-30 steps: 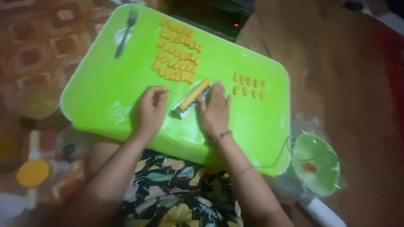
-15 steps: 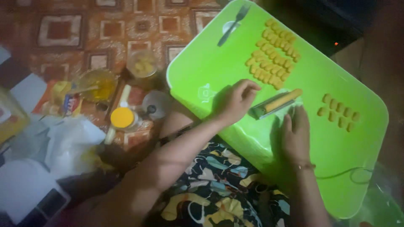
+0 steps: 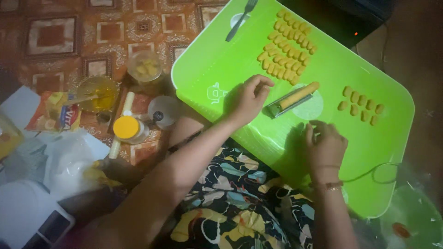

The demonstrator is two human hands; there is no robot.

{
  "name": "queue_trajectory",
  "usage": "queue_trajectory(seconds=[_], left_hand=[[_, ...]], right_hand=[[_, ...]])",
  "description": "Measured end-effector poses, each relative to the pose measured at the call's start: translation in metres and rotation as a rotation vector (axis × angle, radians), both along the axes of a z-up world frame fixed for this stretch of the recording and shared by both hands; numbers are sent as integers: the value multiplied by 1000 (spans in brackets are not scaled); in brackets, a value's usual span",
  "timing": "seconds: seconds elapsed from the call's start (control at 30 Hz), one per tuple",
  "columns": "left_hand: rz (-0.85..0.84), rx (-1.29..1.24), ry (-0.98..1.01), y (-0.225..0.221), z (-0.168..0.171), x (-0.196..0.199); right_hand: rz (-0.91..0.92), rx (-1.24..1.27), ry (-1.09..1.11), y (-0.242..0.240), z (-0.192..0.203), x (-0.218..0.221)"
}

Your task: Shaping small pieces of dough into ribbed shapes using a textured tool on a silicone mat

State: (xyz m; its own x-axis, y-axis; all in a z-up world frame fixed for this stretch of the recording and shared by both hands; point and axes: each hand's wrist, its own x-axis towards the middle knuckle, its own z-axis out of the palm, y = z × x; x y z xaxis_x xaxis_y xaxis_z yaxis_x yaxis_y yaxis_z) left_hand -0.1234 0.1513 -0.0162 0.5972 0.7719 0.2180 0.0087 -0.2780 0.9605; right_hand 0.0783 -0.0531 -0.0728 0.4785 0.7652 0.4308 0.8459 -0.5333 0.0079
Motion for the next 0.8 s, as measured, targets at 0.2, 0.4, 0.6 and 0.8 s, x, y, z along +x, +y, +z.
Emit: queue_trajectory(seconds=[0.2,0.4,0.6,0.8], left_hand=[[42,94,18,3,-6,1],[29,62,3,3,-7,1],[-16,17,1,10,-12,8],[-24,-25,32,5,-6,7]], right_hand=[[-55,98,247,47,37,-37],[-125,-111,391,61,33,-39],[-119,-159,307,68,49,-45],[-148,-204,422,70,34,-28]])
